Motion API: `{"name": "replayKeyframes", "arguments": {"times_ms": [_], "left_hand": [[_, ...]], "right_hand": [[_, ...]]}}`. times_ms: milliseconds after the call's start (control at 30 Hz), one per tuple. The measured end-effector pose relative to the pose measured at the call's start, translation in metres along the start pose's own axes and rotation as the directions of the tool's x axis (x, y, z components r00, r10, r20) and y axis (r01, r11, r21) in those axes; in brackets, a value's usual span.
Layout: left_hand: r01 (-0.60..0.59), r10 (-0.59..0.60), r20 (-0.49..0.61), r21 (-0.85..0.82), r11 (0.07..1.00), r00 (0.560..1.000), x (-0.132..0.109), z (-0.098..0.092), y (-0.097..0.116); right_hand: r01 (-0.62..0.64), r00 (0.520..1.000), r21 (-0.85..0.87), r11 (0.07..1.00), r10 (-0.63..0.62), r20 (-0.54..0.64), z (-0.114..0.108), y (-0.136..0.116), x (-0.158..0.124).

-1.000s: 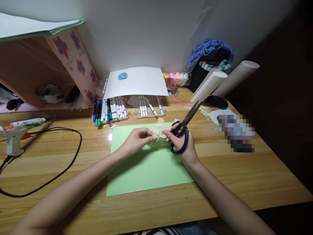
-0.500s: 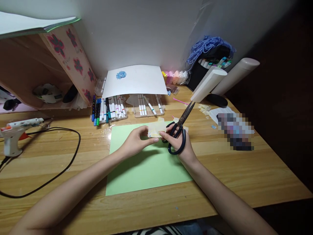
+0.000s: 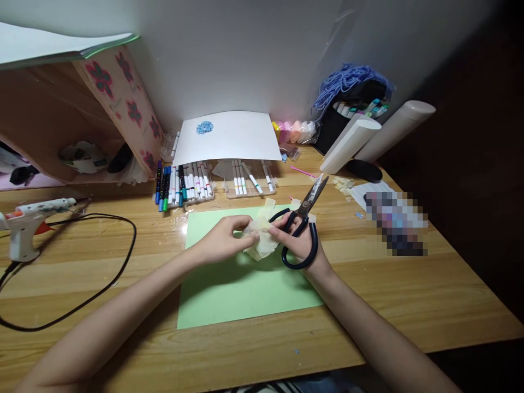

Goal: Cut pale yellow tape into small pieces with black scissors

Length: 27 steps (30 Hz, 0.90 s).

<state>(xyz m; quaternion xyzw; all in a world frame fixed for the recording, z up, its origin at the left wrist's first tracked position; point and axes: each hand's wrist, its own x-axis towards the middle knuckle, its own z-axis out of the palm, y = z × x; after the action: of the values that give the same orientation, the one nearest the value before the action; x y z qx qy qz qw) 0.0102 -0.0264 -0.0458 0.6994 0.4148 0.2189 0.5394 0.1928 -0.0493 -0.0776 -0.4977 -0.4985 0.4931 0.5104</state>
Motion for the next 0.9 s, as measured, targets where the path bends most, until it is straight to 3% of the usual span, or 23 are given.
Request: {"name": "replayKeyframes", "arguments": {"times_ms": [100, 267, 333, 400, 467, 533, 667, 733, 800, 900], "left_hand": [[0.034, -0.035, -0.027, -0.029, 0.999, 0.999, 0.0, 0.002, -0.001], [0.083, -0.121, -0.118, -0.288, 0.954, 0.986, 0.003, 0.004, -0.005], [0.074, -0.131, -0.186, -0.288, 0.955, 0.974, 0.005, 0.004, -0.006], [0.064, -0.131, -0.28, -0.237, 0.969, 0.951, 0.005, 0.0, -0.005], [0.038, -0.111, -0.366, -0.201, 0.979, 0.924, 0.006, -0.006, -0.005], [0.015, -0.088, -0.442, -0.165, 0.986, 0.893, 0.006, -0.015, -0.004], [0.022, -0.068, -0.561, -0.089, 0.996, 0.825, 0.005, -0.033, -0.001], [0.006, -0.054, -0.566, -0.086, 0.996, 0.823, 0.003, -0.038, 0.001], [0.0, -0.049, -0.556, -0.087, 0.996, 0.83, 0.003, -0.039, 0.004], [0.046, -0.066, -0.547, -0.051, 0.998, 0.835, 0.002, -0.033, 0.004]], "right_hand": [[0.013, 0.998, -0.002, 1.0, -0.013, -0.054, 0.002, -0.001, -0.001], [0.014, 0.975, 0.057, 0.998, -0.001, -0.224, 0.007, -0.007, -0.005], [-0.013, 0.977, 0.085, 0.996, 0.031, -0.213, 0.008, -0.008, -0.006], [-0.076, 0.989, 0.165, 0.983, 0.095, -0.11, 0.008, -0.007, -0.006], [-0.204, 0.979, 0.259, 0.944, 0.188, 0.085, 0.008, -0.004, -0.009], [-0.343, 0.92, 0.294, 0.892, 0.255, 0.298, 0.007, 0.001, -0.014], [-0.435, 0.785, 0.153, 0.887, 0.291, 0.547, 0.0, 0.008, -0.026], [-0.446, 0.702, 0.057, 0.893, 0.31, 0.641, -0.004, 0.007, -0.03], [-0.411, 0.653, -0.034, 0.911, 0.32, 0.687, -0.006, 0.003, -0.033], [-0.347, 0.661, -0.084, 0.934, 0.307, 0.685, -0.004, -0.002, -0.035]]}}
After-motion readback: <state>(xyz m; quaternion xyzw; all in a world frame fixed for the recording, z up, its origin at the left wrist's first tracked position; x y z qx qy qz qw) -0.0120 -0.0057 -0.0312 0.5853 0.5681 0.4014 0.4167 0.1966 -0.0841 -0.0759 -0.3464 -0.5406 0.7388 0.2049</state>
